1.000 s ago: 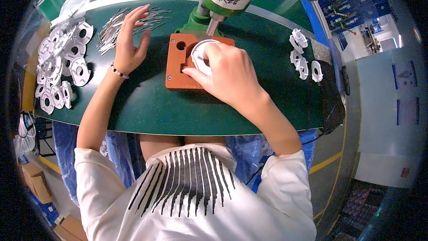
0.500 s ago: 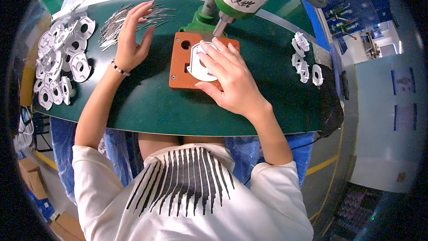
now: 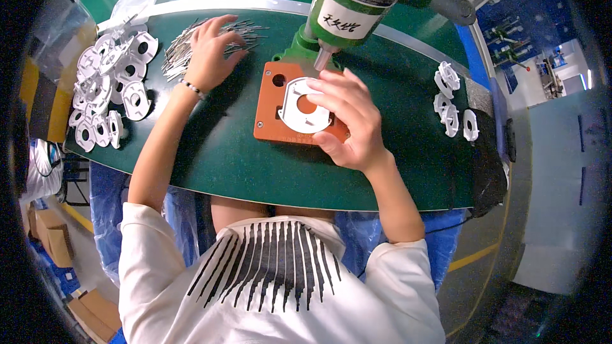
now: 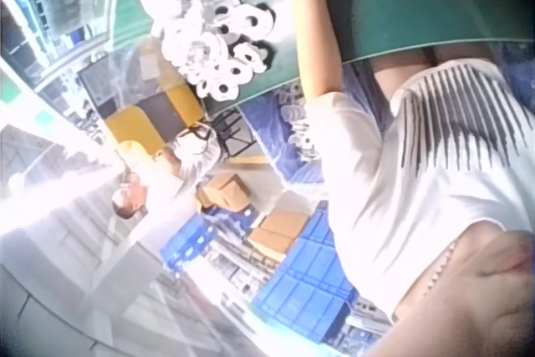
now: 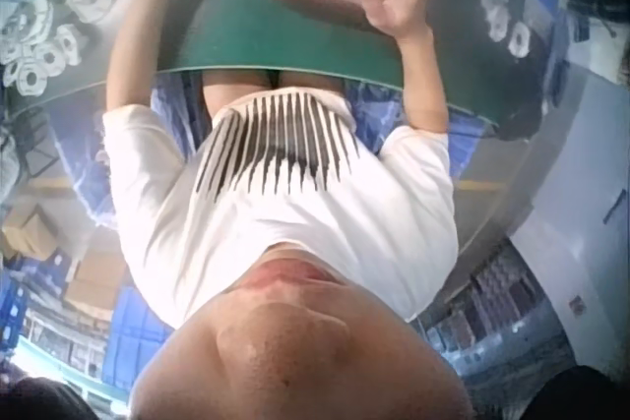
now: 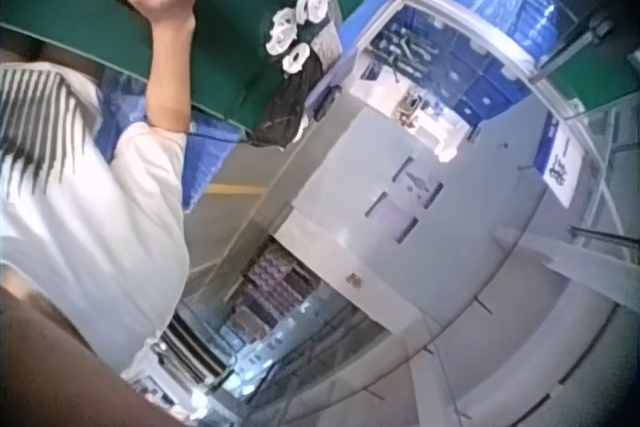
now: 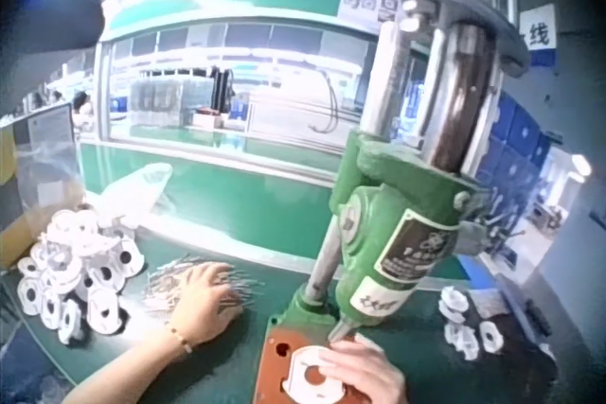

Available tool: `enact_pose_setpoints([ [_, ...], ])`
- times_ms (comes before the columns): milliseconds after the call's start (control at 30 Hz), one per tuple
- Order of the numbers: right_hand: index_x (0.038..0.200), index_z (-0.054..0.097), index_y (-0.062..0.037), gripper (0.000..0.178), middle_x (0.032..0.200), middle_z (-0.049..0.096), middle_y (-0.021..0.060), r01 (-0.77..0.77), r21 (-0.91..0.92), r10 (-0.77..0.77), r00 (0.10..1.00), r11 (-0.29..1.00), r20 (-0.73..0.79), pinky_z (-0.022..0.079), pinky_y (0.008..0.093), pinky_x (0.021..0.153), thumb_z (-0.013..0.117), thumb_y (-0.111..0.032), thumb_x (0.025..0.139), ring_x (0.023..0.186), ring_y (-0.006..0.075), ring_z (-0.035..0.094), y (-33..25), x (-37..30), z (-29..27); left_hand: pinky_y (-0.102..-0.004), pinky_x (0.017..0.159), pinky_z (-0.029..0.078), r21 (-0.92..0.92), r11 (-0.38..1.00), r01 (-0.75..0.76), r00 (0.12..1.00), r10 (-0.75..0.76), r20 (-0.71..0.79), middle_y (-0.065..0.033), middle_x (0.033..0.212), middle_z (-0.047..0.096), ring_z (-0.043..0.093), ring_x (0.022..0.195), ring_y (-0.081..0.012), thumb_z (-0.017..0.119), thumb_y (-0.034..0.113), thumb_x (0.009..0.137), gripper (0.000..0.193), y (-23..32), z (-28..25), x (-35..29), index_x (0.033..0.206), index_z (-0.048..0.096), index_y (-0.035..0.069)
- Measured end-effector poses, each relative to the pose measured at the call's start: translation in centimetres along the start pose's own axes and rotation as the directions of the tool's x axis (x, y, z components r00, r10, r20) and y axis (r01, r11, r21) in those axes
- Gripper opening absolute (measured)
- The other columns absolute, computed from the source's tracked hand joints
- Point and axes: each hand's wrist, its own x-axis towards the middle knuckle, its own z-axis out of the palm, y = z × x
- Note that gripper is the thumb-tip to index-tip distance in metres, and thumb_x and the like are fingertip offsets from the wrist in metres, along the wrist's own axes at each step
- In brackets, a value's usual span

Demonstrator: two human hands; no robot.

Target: Using a manual press to insert metal pins into plastic parts.

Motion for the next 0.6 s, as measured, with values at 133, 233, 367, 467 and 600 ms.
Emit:
enact_pose_setpoints([
  [133, 0.103, 0.06, -0.0046, 0.057, 0.116, 0.057, 0.0123, 0.05, -0.084, -0.032, 0.978, 0.995, 0.208, 0.026, 0.0503, 0.102, 0.061, -0.054, 0.073, 0.114, 0.0336, 0.049, 0.0, -0.3, -0.1, -0.0515, 0.097, 0.025, 0.133, 0.987, 0.091, 0.989, -0.105, 0.104, -0.0089, 0.124, 0.047, 0.037, 0.119, -0.0295, 0.07, 0.021, 0.068, 0.013, 1.3, 1.3, 1.4, 0.078, 0.064, 0.015],
  [233, 0.104, 0.06, -0.0035, 0.062, 0.113, 0.059, 0.0141, 0.055, -0.121, -0.028, 0.975, 0.991, 0.219, 0.024, 0.0506, 0.103, 0.057, -0.058, 0.075, 0.114, 0.0351, 0.049, -0.3, -0.4, 0.1, -0.0508, 0.097, 0.025, 0.209, 0.971, 0.115, 0.984, -0.141, 0.113, -0.0098, 0.124, 0.046, 0.037, 0.119, -0.0292, 0.068, 0.02, 0.07, 0.009, 1.9, 2.0, 1.8, 0.076, 0.064, 0.014],
  [367, 0.105, 0.06, -0.0033, 0.063, 0.115, 0.058, 0.0134, 0.057, -0.14, -0.025, 0.975, 0.988, 0.22, 0.024, 0.051, 0.103, 0.059, -0.057, 0.073, 0.116, 0.0346, 0.047, -0.5, -0.7, 0.2, -0.0508, 0.095, 0.026, 0.288, 0.956, 0.059, 0.994, -0.084, 0.075, -0.0099, 0.123, 0.047, 0.038, 0.118, -0.0293, 0.064, 0.016, 0.073, 0.009, 1.8, 2.9, 1.3, 0.079, 0.062, 0.011],
  [467, 0.109, 0.058, -0.0047, 0.064, 0.12, 0.054, 0.0128, 0.046, -0.123, -0.02, 0.979, 0.991, 0.202, 0.023, 0.0515, 0.103, 0.063, -0.055, 0.07, 0.12, 0.0342, 0.042, -0.4, -1.2, 0.2, -0.0436, 0.094, 0.029, 0.106, 0.991, 0.08, 0.997, -0.08, -0.007, -0.0098, 0.118, 0.049, 0.043, 0.112, -0.0272, 0.057, 0.01, 0.076, 0.011, 2.0, 2.7, 1.5, 0.087, 0.054, 0.009],
  [600, 0.109, 0.059, -0.0054, 0.062, 0.122, 0.052, 0.0142, 0.043, -0.103, -0.036, 0.996, 0.994, 0.077, 0.021, 0.0503, 0.104, 0.063, -0.054, 0.071, 0.122, 0.0345, 0.039, -0.7, -1.4, -0.3, -0.0292, 0.052, 0.047, -0.288, 0.952, 0.106, 0.985, -0.14, -0.098, -0.0116, 0.066, 0.061, 0.062, 0.059, -0.0209, 0.057, 0.011, 0.085, 0.011, 1.3, 0.8, 2.3, 0.091, 0.051, 0.003],
])
